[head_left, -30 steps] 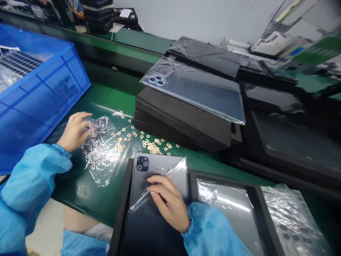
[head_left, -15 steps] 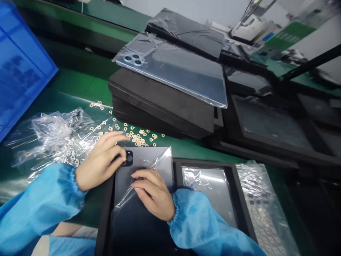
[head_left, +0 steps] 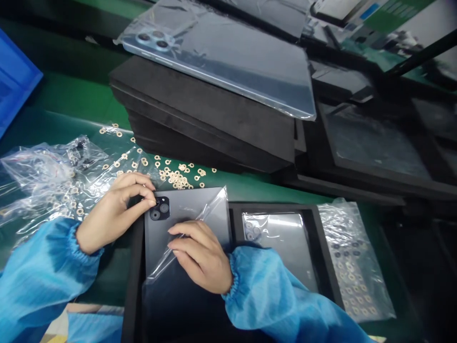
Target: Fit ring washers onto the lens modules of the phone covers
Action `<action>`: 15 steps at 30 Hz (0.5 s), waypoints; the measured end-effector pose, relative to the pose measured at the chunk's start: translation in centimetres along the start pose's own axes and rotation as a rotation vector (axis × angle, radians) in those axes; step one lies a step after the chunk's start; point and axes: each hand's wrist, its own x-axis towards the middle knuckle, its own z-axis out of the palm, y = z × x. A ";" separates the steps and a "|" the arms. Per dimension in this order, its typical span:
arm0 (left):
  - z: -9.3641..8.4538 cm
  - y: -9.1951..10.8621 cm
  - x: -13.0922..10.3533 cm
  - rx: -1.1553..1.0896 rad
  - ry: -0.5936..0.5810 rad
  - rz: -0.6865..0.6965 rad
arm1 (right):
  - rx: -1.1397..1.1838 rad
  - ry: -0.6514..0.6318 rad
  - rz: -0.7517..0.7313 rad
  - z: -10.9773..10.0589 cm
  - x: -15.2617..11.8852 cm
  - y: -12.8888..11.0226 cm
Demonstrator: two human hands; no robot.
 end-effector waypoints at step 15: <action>-0.7 0.0 -0.6 -0.786 -0.094 -0.571 | 0.020 -0.013 0.011 0.0 -0.1 -0.1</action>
